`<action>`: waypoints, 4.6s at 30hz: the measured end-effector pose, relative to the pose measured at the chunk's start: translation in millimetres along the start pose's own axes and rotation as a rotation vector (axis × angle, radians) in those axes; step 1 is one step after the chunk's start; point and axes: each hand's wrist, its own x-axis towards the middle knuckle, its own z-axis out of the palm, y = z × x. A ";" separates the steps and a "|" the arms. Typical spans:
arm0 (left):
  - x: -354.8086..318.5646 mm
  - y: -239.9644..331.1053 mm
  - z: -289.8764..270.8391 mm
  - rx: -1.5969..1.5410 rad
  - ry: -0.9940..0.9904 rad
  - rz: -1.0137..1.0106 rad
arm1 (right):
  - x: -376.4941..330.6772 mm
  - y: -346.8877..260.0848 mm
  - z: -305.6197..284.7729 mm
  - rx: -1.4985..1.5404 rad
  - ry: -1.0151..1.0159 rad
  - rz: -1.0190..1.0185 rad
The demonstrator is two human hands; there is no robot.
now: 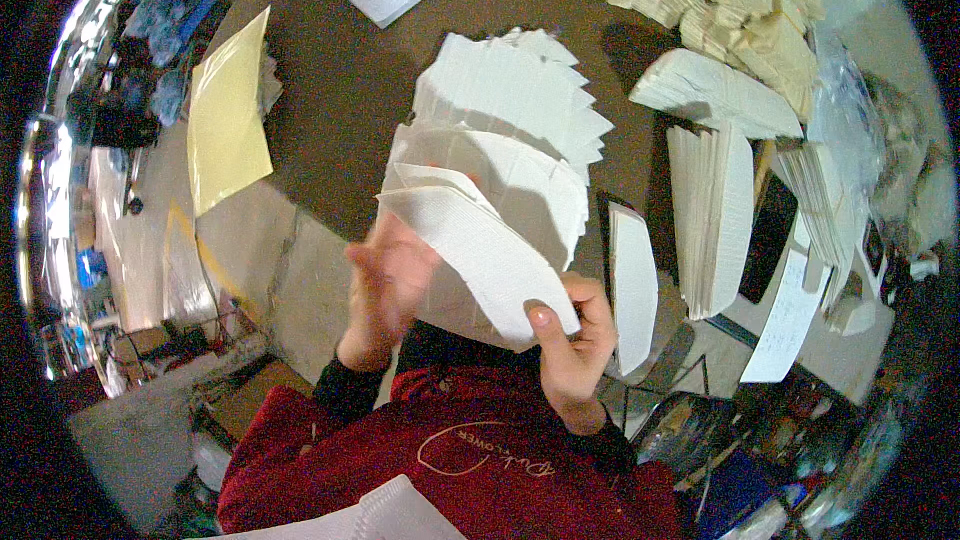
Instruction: The person repeatedly picks up white paper pieces from a stack, folds them in half, and places them into a separate pile on the table. The process is continuous and repetitive throughout the clip.
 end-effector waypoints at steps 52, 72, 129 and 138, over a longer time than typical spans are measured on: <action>6.2 15.2 -13.5 0.442 -0.229 -0.044 | -4.6 -67.6 -90.4 0.786 0.182 0.181; 0.5 -15.8 59.7 -0.378 -0.232 -0.394 | 2.2 -33.5 -35.1 -0.515 0.058 -0.125; -36.4 -71.9 94.7 0.978 -0.555 0.213 | -31.1 -8.2 -110.0 -0.874 0.322 0.036; -48.1 -84.6 108.3 1.264 -0.449 0.366 | -37.6 -61.2 -102.4 -1.079 0.296 -0.123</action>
